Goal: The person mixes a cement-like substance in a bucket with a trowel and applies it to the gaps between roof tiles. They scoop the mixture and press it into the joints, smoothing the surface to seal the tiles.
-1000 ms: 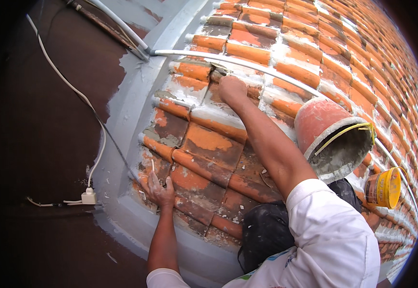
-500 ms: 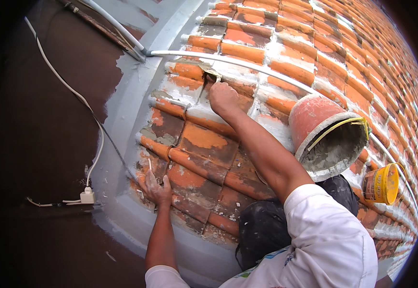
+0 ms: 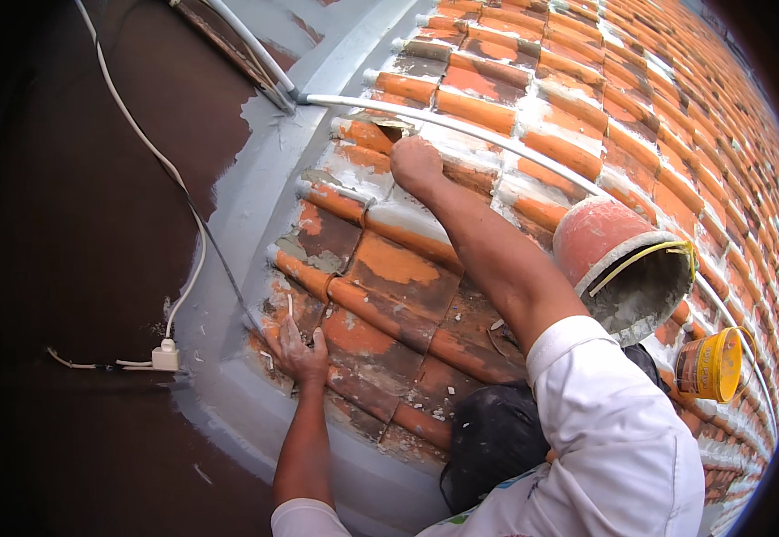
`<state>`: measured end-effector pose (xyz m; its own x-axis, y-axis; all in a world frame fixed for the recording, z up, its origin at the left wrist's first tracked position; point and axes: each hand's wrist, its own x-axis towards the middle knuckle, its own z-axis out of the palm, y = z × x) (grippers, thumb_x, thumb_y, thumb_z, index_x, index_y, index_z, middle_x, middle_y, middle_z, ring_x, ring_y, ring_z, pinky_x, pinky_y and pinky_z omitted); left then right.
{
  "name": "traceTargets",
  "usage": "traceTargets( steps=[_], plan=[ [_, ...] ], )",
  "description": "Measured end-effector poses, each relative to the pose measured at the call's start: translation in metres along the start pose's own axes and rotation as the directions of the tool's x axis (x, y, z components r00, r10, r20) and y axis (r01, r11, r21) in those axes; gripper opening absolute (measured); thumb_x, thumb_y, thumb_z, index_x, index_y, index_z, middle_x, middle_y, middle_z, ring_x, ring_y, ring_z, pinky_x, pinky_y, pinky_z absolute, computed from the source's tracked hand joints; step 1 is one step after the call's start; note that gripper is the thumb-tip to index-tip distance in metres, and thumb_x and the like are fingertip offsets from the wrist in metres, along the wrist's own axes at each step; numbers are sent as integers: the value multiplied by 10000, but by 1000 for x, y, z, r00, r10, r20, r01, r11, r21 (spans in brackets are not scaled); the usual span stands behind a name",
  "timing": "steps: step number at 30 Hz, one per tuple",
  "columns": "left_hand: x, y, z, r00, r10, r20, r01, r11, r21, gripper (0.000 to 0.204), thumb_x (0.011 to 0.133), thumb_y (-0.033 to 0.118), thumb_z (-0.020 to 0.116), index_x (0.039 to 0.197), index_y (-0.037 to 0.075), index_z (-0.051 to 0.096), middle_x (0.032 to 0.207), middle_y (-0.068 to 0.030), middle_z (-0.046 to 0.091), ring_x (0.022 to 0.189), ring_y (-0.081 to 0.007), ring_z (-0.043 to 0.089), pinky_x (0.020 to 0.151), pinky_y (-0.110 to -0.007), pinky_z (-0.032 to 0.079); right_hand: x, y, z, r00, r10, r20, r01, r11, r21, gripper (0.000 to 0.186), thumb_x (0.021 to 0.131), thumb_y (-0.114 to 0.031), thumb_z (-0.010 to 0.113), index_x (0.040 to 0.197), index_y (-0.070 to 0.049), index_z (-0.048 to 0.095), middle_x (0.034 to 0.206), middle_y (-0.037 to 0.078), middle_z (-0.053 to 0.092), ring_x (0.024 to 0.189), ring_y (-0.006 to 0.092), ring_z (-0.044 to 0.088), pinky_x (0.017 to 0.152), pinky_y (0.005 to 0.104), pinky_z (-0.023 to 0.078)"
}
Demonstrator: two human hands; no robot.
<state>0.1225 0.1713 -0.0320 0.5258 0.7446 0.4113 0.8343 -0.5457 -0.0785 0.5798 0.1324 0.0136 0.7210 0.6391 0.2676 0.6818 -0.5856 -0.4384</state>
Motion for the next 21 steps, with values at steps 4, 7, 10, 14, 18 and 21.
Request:
traceTargets(
  steps=[4,7,10,14,18,21],
  plan=[
    [-1,-1,1,1000,-5,3,5,1000,4,781,834,356,825,1511,20,628,1478,-171,666,1530,-517,408,1242,-610,376,0,15,-5,990,-6,141,19,995,-95,264,969,-107,616,1070,60,793,1043,225,774,1028,346,794,822,450,651],
    [0,-1,3,1000,7,-19,-7,1000,11,783,833,359,828,1515,32,627,1479,-162,663,1530,-503,412,1237,-618,379,-58,26,-29,987,58,148,-63,998,28,255,964,-83,606,1058,71,786,1053,249,765,1039,368,785,835,473,648],
    [-2,1,0,1000,-7,6,6,1000,25,784,836,366,828,1524,49,624,1483,-151,661,1527,-491,417,1238,-614,381,-158,30,-68,987,87,135,-107,983,152,219,979,-120,615,1087,63,667,1034,296,721,954,492,743,825,577,609],
    [-1,4,-3,1000,-25,15,24,997,70,790,846,376,822,1547,79,611,1498,-123,659,1530,-476,414,1244,-608,376,-295,62,-166,966,-76,246,-32,913,406,290,978,-204,712,1080,33,579,992,286,662,974,521,672,860,588,524],
    [1,5,-3,995,-64,74,54,991,121,793,864,397,814,1566,99,598,1533,-90,647,1551,-445,395,1255,-598,370,-363,120,-319,863,-97,496,-89,937,337,277,945,-221,754,1025,4,614,966,251,686,949,482,681,828,559,515],
    [0,3,0,1000,-8,30,4,990,141,784,880,415,807,1568,105,597,1546,-91,639,1558,-430,389,1266,-586,362,-392,140,-426,791,54,609,-133,987,85,256,875,-176,792,983,-2,639,925,220,696,912,464,686,803,540,520]
  ],
)
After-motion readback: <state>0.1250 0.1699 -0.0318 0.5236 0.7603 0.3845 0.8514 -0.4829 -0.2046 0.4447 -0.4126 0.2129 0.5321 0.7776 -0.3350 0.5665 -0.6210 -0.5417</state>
